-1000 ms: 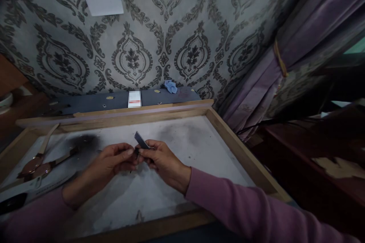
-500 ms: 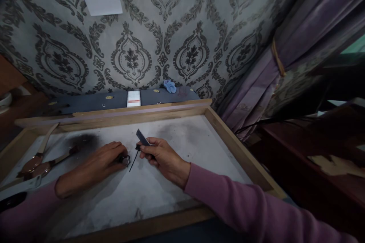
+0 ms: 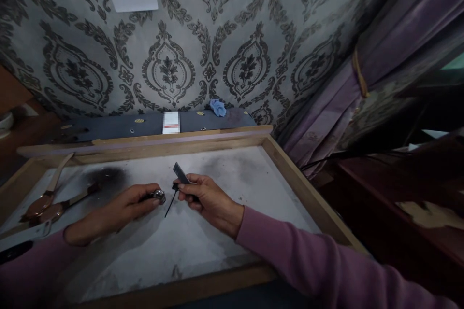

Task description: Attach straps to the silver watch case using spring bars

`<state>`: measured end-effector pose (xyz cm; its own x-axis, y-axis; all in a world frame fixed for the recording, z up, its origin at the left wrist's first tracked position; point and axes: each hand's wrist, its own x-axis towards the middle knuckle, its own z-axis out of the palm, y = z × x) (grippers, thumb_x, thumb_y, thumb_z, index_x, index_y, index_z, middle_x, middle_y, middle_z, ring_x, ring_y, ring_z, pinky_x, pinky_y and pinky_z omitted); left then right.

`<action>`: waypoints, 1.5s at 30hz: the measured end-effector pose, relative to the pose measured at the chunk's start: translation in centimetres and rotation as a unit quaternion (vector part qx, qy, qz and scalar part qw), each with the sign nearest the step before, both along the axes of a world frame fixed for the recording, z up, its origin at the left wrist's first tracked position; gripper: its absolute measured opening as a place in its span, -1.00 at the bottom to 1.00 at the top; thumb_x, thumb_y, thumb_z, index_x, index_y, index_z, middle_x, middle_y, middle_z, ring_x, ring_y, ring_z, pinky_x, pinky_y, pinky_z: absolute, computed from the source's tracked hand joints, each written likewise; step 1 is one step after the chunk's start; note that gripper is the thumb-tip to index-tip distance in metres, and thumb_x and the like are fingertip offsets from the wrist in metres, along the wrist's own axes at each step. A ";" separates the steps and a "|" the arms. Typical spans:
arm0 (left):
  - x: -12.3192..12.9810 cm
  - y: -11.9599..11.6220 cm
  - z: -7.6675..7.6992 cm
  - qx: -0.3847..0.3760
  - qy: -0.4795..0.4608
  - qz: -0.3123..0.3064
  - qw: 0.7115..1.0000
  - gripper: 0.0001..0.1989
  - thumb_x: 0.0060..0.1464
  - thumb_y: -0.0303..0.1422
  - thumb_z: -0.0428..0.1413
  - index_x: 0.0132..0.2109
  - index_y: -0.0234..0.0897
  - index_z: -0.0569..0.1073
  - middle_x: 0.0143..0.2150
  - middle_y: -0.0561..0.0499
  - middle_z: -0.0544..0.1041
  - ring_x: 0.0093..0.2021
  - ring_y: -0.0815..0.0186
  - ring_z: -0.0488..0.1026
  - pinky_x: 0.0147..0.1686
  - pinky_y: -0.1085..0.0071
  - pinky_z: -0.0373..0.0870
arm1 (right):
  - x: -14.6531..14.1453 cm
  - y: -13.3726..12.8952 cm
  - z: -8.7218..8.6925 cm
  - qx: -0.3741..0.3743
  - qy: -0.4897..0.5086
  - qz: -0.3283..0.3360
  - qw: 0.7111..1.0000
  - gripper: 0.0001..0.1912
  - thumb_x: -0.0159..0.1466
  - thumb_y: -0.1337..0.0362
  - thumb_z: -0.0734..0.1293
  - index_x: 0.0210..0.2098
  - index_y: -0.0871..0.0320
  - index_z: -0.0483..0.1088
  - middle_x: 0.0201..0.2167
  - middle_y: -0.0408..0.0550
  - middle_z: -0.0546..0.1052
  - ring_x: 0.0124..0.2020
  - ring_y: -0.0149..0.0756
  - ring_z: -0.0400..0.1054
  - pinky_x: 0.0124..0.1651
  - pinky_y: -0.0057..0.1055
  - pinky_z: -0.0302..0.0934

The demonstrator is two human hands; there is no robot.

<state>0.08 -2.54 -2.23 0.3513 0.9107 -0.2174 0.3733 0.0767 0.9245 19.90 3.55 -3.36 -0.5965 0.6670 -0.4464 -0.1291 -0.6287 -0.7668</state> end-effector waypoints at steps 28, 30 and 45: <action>1.7 -0.9 -1.3 -0.032 -0.101 0.060 0.993 -0.73 0.15 -0.23 0.01 -0.21 -0.35 0.45 -0.32 0.00 0.38 -0.39 0.36 0.27 -0.35 0.41 0.32 | -0.2 -0.3 -0.8 0.117 -0.042 0.051 0.991 -0.82 0.08 0.25 0.42 -0.36 0.21 0.45 -0.63 -0.20 0.37 -0.62 -0.53 0.03 -0.55 -0.47 -0.28; 1.7 -0.9 -1.1 -0.027 -0.100 0.058 0.993 -0.73 0.15 -0.23 0.00 -0.21 -0.35 0.45 -0.34 0.01 0.37 -0.40 0.36 0.26 -0.35 0.40 0.31 | -0.2 -0.4 -0.9 0.128 -0.043 0.056 0.989 -0.83 0.09 0.25 0.42 -0.36 0.21 0.45 -0.62 -0.20 0.37 -0.61 -0.52 0.04 -0.54 -0.46 -0.28; 1.7 -0.9 -1.2 -0.025 -0.097 0.062 0.993 -0.75 0.16 -0.24 -0.01 -0.24 -0.34 0.45 -0.36 0.02 0.35 -0.39 0.36 0.26 -0.33 0.39 0.30 | -0.2 -0.5 -0.8 0.134 -0.063 0.065 0.987 -0.86 0.10 0.28 0.39 -0.35 0.21 0.45 -0.64 -0.20 0.36 -0.62 -0.52 0.00 -0.52 -0.44 -0.28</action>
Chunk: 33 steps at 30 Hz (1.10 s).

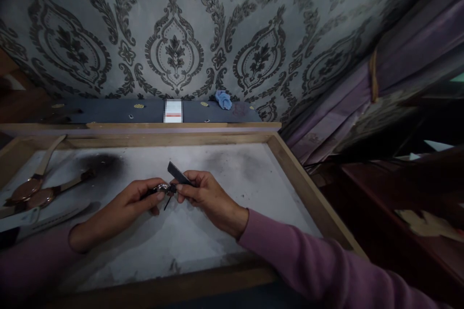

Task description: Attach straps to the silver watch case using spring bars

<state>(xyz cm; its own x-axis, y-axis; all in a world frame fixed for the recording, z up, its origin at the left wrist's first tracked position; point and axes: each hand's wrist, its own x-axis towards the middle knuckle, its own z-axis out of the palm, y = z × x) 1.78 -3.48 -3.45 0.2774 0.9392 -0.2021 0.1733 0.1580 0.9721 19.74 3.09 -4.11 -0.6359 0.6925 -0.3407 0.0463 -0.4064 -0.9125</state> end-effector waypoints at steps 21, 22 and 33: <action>-0.2 0.1 -0.1 0.014 0.001 -0.008 1.000 -0.76 0.17 -0.24 0.00 -0.27 -0.33 0.43 -0.32 0.01 0.38 -0.39 0.37 0.27 -0.35 0.41 0.33 | 0.2 0.0 0.1 0.017 0.006 0.000 1.000 -0.83 0.09 0.25 0.41 -0.35 0.21 0.47 -0.60 -0.20 0.39 -0.56 -0.50 0.15 -0.46 -0.48 -0.09; -0.2 0.1 -0.1 0.013 -0.001 -0.008 1.000 -0.76 0.17 -0.24 0.00 -0.26 -0.33 0.44 -0.33 0.01 0.38 -0.38 0.37 0.27 -0.35 0.41 0.33 | 0.2 0.0 0.2 0.020 0.007 0.000 1.000 -0.83 0.09 0.25 0.41 -0.35 0.22 0.47 -0.60 -0.20 0.40 -0.55 -0.50 0.16 -0.45 -0.48 -0.06; 0.0 0.1 0.1 0.009 -0.007 0.000 1.000 -0.75 0.15 -0.22 0.03 -0.25 -0.30 0.50 -0.35 0.00 0.41 -0.40 0.35 0.27 -0.36 0.40 0.33 | 0.2 -0.2 0.6 0.126 0.005 0.015 0.992 -0.86 0.15 0.23 0.37 -0.38 0.20 0.46 -0.57 -0.19 0.40 -0.48 -0.42 0.24 -0.33 -0.42 0.09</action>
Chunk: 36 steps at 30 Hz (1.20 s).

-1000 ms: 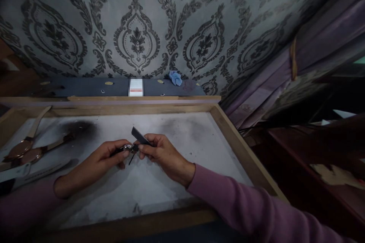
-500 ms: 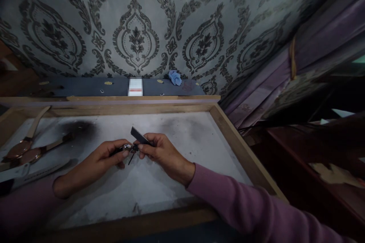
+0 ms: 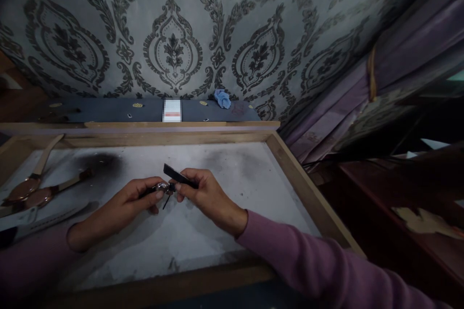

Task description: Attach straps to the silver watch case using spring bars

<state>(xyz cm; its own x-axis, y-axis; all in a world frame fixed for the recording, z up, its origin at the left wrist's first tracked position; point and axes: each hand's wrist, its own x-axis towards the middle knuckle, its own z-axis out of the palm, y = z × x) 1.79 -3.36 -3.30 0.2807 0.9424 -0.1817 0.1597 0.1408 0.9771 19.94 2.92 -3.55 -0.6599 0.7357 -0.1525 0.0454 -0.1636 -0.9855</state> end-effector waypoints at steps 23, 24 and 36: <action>0.4 -0.1 -1.3 -0.070 -0.118 0.065 0.988 -0.77 0.11 -0.23 0.10 -0.39 -0.31 0.43 -0.51 0.11 0.30 -0.50 0.42 0.16 -0.36 0.41 0.19 | 0.1 -0.6 -0.6 0.161 -0.016 -0.015 0.987 -0.88 0.22 0.29 0.29 -0.41 0.17 0.42 -0.52 -0.17 0.41 -0.46 -0.42 0.25 -0.39 -0.44 0.11; 0.4 -0.1 -1.4 -0.066 -0.114 0.066 0.989 -0.76 0.11 -0.22 0.10 -0.41 -0.30 0.41 -0.54 0.12 0.28 -0.50 0.41 0.17 -0.36 0.40 0.19 | 0.1 -0.6 -0.6 0.163 -0.015 -0.015 0.986 -0.88 0.22 0.29 0.29 -0.42 0.17 0.42 -0.53 -0.17 0.41 -0.47 -0.42 0.25 -0.39 -0.44 0.11; 0.8 -0.3 -1.1 -0.074 -0.120 0.073 0.987 -0.74 0.14 -0.17 0.07 -0.35 -0.28 0.35 -0.61 0.19 0.19 -0.60 0.45 0.08 -0.57 0.50 0.07 | 0.0 -0.7 -0.2 0.182 -0.028 -0.017 0.983 -0.85 0.23 0.26 0.28 -0.44 0.18 0.40 -0.55 -0.17 0.37 -0.48 -0.41 0.21 -0.41 -0.45 0.11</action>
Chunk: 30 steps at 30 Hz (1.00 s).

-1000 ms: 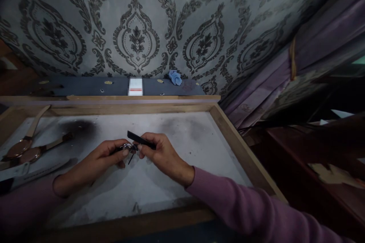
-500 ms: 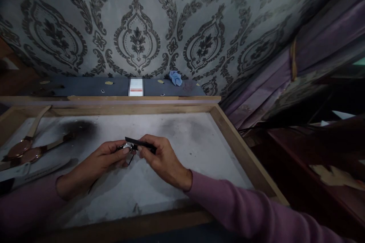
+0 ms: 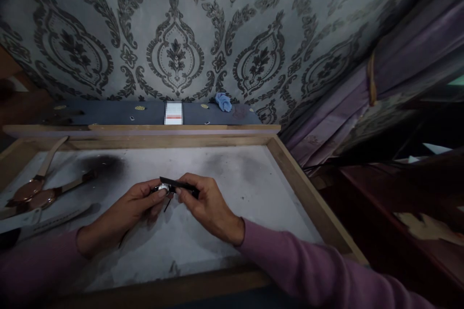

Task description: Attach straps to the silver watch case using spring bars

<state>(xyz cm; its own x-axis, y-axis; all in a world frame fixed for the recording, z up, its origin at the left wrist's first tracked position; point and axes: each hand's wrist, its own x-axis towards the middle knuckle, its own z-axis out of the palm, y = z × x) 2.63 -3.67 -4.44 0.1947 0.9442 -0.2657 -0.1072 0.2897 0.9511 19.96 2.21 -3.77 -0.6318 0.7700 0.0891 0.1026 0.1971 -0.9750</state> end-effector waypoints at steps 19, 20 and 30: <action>0.4 -0.4 0.1 -0.042 -0.076 -0.003 0.996 -0.68 0.12 -0.09 0.11 -0.28 -0.27 0.30 -0.58 0.26 -0.03 -0.62 0.51 -0.20 -0.66 0.51 -0.26 | -0.1 0.2 0.1 -0.077 -0.010 0.001 0.997 -0.83 0.18 0.22 0.32 -0.41 0.15 0.25 -0.58 -0.19 0.39 -0.56 -0.47 0.16 -0.49 -0.44 0.00; 0.5 -0.5 0.0 -0.044 -0.081 0.003 0.996 -0.67 0.10 -0.08 0.12 -0.28 -0.26 0.29 -0.59 0.27 -0.04 -0.62 0.51 -0.21 -0.66 0.51 -0.27 | -0.1 0.2 0.2 -0.078 -0.013 0.000 0.997 -0.83 0.18 0.21 0.32 -0.43 0.15 0.26 -0.58 -0.19 0.39 -0.55 -0.47 0.17 -0.49 -0.44 0.00; 1.3 -0.6 0.2 -0.084 -0.112 0.028 0.990 -0.60 -0.01 -0.04 0.19 -0.32 -0.21 0.21 -0.60 0.29 -0.04 -0.63 0.53 -0.23 -0.68 0.55 -0.28 | -0.1 0.3 -0.1 -0.047 -0.009 -0.008 0.999 -0.81 0.17 0.23 0.32 -0.50 0.16 0.26 -0.60 -0.18 0.39 -0.54 -0.46 0.16 -0.48 -0.46 0.02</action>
